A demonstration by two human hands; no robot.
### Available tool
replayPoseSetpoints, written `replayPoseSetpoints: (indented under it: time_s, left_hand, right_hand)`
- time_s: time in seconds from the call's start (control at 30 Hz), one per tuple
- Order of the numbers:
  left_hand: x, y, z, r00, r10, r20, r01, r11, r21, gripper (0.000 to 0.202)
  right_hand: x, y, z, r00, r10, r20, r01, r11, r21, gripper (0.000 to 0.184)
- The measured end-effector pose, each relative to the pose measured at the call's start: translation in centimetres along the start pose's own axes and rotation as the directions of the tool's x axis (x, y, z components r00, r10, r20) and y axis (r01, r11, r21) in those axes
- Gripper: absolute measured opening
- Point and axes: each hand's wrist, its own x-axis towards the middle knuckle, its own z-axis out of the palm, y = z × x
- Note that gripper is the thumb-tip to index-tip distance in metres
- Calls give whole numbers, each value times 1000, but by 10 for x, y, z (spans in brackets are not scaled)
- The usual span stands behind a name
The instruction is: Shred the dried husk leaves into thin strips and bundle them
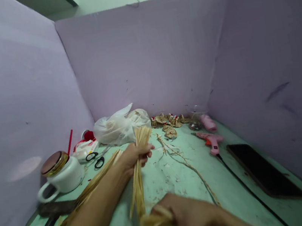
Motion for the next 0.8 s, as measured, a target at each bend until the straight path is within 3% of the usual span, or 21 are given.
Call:
replayPoseSetpoints:
  time_s: [0.03, 0.1, 0.17, 0.2, 0.27, 0.33, 0.47, 0.57, 0.67, 0.8]
  left_hand:
    - [7, -16, -2, 999, -31, 29, 34, 991, -127, 23]
    - [16, -43, -3, 991, -99, 93, 123, 941, -315, 25]
    - [19, -59, 1, 975, -158, 158, 208, 898, -388, 28]
    - [19, -64, 4, 970, -172, 169, 227, 887, -402, 30]
    - [17, -69, 11, 970, -177, 165, 230, 890, -393, 35]
    - [16, -72, 15, 976, -160, 148, 202, 919, -339, 40]
    - [20, -79, 18, 980, -117, 160, 145, 974, -175, 42]
    - [23, -83, 19, 982, -86, 169, 110, 984, -137, 53]
    - [22, -84, 21, 984, -63, 166, 85, 988, -127, 57]
    - [20, -85, 25, 989, -56, 137, 83, 977, -196, 49]
  right_hand:
    - [-7, 5, -21, 992, 12, -123, 22, 963, 267, 42]
    - [-18, 14, -57, 920, 32, -392, 229, 766, 600, 58]
    - [-19, 24, -78, 785, 122, -608, 433, 594, 678, 56]
    - [-17, 29, -83, 713, 187, -676, 492, 553, 672, 53]
    - [-10, 37, -85, 599, 305, -740, 524, 550, 651, 47]
    - [-4, 43, -83, 535, 368, -760, 474, 615, 631, 47]
    - [2, 46, -78, 469, 393, -791, 270, 789, 552, 44]
    - [2, 45, -75, 472, 395, -788, 136, 850, 508, 42]
    - [4, 44, -73, 480, 344, -807, 123, 885, 450, 38]
    - [3, 43, -71, 438, 364, -822, 140, 876, 462, 35]
